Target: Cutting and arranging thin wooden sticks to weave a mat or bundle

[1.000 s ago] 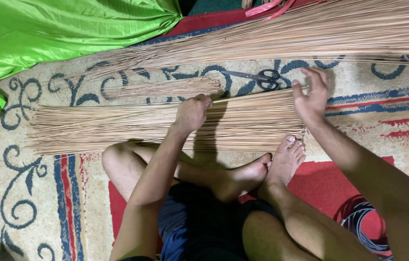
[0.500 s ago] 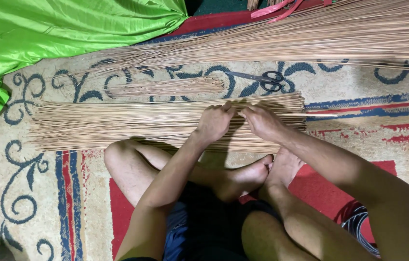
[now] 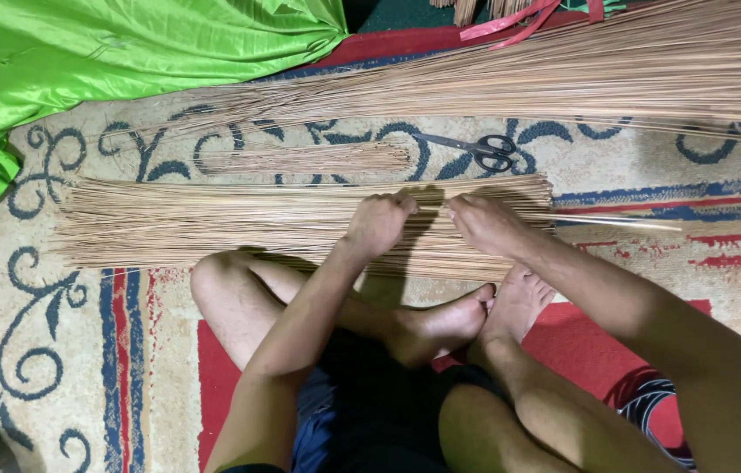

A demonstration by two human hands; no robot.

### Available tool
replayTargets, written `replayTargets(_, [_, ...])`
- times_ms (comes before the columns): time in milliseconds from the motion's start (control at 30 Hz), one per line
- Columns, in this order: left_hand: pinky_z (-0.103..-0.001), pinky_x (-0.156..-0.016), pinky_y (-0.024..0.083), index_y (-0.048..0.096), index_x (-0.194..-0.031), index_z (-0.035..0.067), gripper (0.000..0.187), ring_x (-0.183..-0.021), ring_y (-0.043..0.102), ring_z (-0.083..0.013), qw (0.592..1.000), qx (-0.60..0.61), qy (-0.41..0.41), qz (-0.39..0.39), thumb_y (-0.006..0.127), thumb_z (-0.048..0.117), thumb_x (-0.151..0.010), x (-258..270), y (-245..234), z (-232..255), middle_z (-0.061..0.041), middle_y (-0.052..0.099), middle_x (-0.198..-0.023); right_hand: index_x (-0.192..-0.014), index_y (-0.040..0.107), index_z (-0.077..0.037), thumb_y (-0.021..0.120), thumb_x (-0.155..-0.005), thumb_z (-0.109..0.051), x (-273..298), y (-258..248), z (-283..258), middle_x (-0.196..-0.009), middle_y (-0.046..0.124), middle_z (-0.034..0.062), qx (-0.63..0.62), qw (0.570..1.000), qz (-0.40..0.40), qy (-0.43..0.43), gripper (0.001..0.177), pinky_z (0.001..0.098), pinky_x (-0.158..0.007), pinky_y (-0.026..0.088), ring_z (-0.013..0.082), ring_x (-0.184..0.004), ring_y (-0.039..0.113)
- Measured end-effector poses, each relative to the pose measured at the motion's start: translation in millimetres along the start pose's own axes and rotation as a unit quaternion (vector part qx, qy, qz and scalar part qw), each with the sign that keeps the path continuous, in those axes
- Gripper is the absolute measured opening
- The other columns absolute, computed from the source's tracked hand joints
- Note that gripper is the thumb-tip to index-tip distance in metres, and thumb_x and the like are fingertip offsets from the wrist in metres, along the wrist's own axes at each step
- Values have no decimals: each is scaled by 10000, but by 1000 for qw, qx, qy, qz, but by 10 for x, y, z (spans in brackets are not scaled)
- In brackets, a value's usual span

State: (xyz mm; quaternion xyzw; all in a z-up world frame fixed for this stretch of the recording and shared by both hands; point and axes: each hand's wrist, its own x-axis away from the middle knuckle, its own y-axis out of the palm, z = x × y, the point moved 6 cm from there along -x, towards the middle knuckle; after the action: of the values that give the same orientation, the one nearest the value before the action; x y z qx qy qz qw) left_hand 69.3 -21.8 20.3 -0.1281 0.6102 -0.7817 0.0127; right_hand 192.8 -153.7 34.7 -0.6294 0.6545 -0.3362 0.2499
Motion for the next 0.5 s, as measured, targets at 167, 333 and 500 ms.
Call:
replayTargets(167, [-420, -759, 629, 686, -1079, 160, 264, -867, 765, -295, 998, -9, 38, 59, 622, 40, -852, -136, 71, 120, -74, 715, -1093, -1056, 617, -13, 498, -997, -85, -71, 137, 140, -825, 635, 188, 54, 998, 25, -8, 151, 468, -674, 580, 431, -804, 717])
replayTargets(333, [-449, -813, 614, 676, -1094, 124, 226, -931, 754, -342, 999, 6, 16, 42, 589, 50, -899, 176, -120, -352, -111, 704, -1125, -977, 597, -46, 510, -957, -104, 231, -79, 552, -784, 614, 193, 78, 997, 27, 6, 107, 512, -640, 546, 464, -773, 687])
replayTargets(500, [-477, -816, 602, 686, -1142, 118, 268, -927, 755, -364, 998, 46, -31, 18, 551, 53, -920, 288, 77, -620, -126, 706, -1151, -939, 587, -64, 531, -964, -180, 350, -244, 731, -743, 608, 181, 126, 991, 28, 27, 131, 487, -630, 559, 446, -760, 697])
